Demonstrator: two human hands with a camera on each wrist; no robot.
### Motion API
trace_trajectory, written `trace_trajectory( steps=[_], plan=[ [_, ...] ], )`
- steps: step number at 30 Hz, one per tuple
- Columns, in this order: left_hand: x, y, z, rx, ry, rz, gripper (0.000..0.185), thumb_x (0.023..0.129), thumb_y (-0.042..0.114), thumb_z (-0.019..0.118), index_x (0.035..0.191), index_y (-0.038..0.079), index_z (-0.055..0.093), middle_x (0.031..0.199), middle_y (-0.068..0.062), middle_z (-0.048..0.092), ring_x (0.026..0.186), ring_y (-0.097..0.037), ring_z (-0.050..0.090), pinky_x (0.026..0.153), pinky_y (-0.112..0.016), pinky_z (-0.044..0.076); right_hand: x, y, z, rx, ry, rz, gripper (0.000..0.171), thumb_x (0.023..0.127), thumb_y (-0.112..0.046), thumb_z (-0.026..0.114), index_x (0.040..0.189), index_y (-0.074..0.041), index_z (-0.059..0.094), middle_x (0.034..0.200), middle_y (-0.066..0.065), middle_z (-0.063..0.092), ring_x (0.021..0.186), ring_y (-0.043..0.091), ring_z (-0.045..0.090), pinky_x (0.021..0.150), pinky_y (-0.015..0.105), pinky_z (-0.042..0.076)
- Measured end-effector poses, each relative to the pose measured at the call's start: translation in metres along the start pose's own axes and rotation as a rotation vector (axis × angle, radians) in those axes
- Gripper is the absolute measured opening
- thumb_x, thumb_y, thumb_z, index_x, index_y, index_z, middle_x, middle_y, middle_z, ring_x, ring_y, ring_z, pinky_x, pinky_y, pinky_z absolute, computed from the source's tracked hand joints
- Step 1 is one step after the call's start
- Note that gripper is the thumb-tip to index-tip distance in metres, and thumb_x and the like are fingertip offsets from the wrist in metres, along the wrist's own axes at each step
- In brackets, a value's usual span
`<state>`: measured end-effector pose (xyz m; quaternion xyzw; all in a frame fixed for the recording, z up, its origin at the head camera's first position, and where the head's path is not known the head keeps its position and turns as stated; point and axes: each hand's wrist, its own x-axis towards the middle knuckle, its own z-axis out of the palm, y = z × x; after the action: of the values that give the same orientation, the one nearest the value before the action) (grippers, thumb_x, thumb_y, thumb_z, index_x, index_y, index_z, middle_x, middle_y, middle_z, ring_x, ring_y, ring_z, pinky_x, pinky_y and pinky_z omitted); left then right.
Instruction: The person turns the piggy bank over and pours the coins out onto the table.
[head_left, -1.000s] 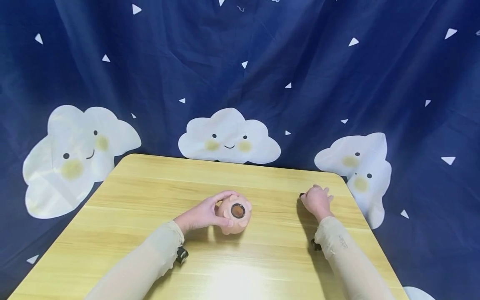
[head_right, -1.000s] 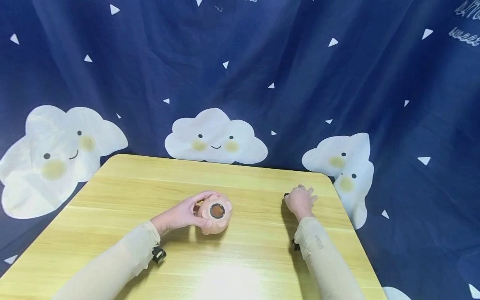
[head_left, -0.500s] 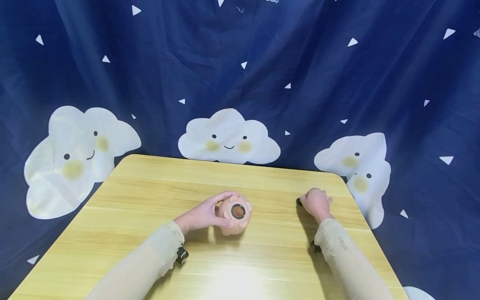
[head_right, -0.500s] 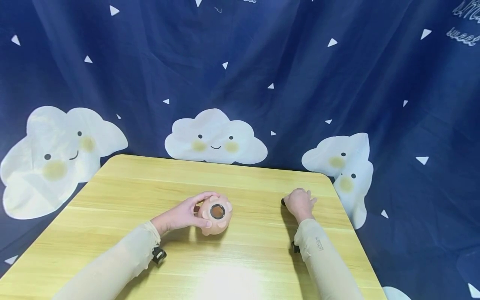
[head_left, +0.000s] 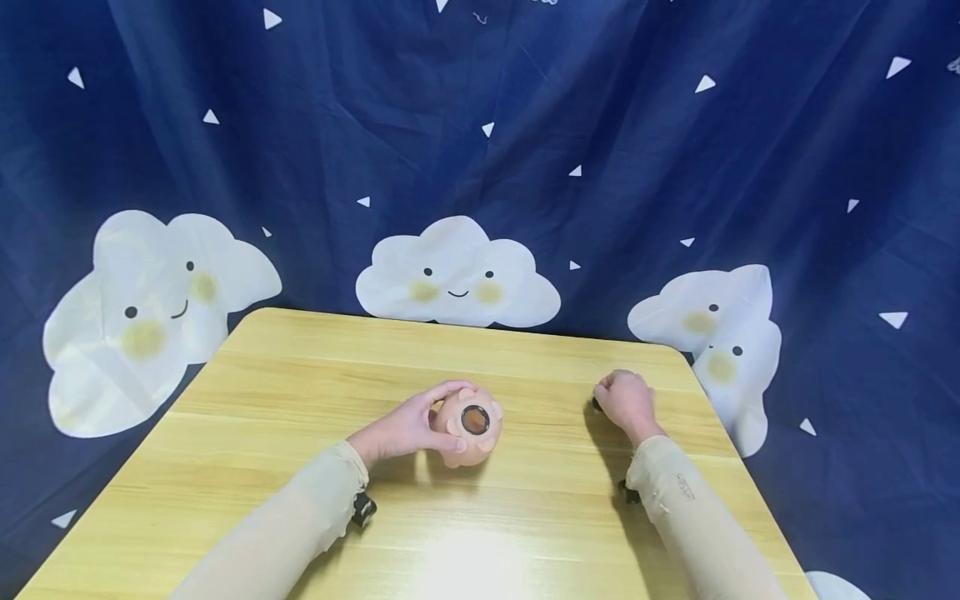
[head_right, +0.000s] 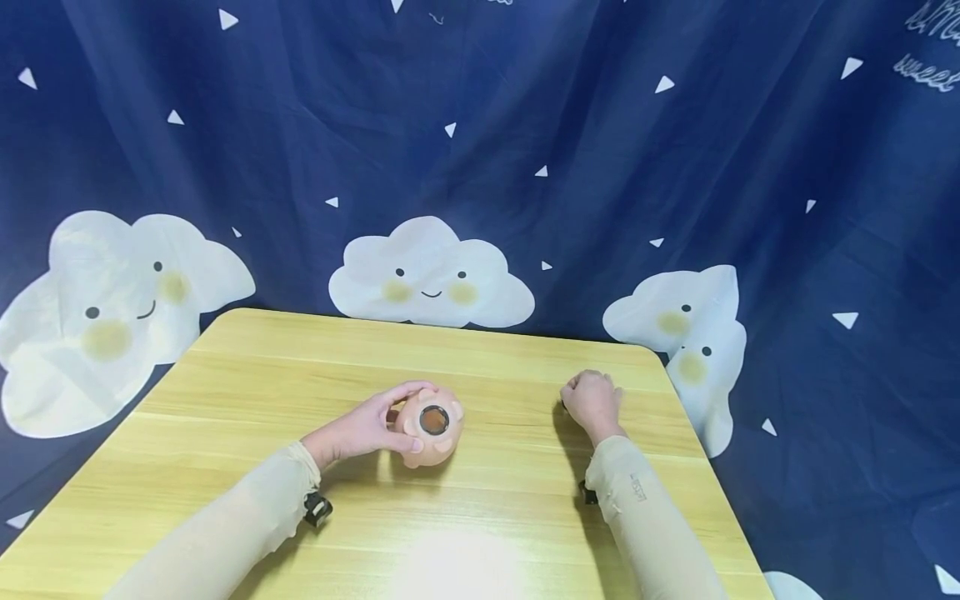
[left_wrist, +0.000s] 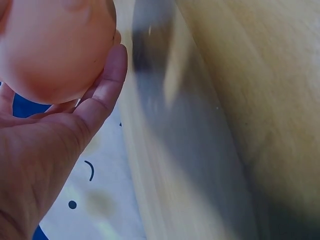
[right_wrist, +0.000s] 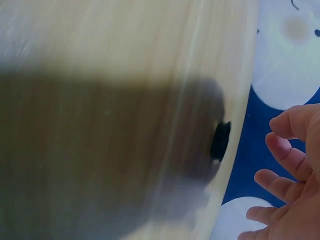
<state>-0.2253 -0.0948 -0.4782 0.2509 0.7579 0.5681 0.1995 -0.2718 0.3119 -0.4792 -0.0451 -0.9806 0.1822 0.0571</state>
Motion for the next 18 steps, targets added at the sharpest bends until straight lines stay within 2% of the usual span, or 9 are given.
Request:
trace_trajectory(
  steps=[4,8,11,14,18],
  plan=[
    [0.001,-0.002,-0.001,-0.027,0.014,0.005,0.085,0.087,0.023,0.090,0.159,0.035,0.046,0.154,-0.007,0.055,0.130,-0.029,0.061,0.108,-0.043,0.056,-0.003,-0.017,-0.004,0.117,-0.010,-0.030,0.029,0.097,-0.021,0.059,0.112,-0.001,0.074,0.117,0.023,0.075,0.098,0.037,0.066,0.092,0.054,0.055],
    [0.003,-0.005,-0.002,-0.063,0.047,0.010,0.084,0.087,0.020,0.090,0.158,0.035,0.047,0.156,-0.006,0.054,0.130,-0.029,0.063,0.107,-0.043,0.059,-0.007,-0.039,-0.008,0.299,-0.081,-0.029,0.044,0.102,-0.025,0.059,0.136,0.003,0.065,0.140,0.028,0.066,0.122,0.043,0.066,0.104,0.053,0.056],
    [0.005,-0.007,-0.002,-0.078,0.075,0.013,0.085,0.088,0.019,0.089,0.159,0.034,0.046,0.158,-0.008,0.052,0.127,-0.029,0.066,0.106,-0.043,0.060,-0.010,-0.054,-0.008,0.449,-0.154,-0.016,0.050,0.105,-0.027,0.061,0.145,0.002,0.058,0.151,0.025,0.060,0.137,0.042,0.061,0.112,0.052,0.055],
    [0.006,-0.009,-0.002,-0.100,0.111,0.003,0.087,0.088,0.019,0.089,0.161,0.032,0.043,0.161,-0.010,0.049,0.125,-0.030,0.069,0.106,-0.043,0.060,-0.014,-0.068,-0.005,0.622,-0.246,0.007,0.054,0.106,-0.025,0.062,0.149,0.005,0.052,0.153,0.024,0.057,0.137,0.040,0.060,0.113,0.050,0.055],
    [0.010,-0.012,-0.001,-0.128,0.175,-0.001,0.088,0.089,0.017,0.088,0.162,0.032,0.041,0.165,-0.010,0.046,0.130,-0.034,0.066,0.108,-0.046,0.059,-0.019,-0.083,0.002,0.834,-0.401,0.044,0.057,0.108,-0.024,0.061,0.154,0.007,0.046,0.153,0.027,0.055,0.134,0.043,0.062,0.111,0.048,0.057]
  ],
)
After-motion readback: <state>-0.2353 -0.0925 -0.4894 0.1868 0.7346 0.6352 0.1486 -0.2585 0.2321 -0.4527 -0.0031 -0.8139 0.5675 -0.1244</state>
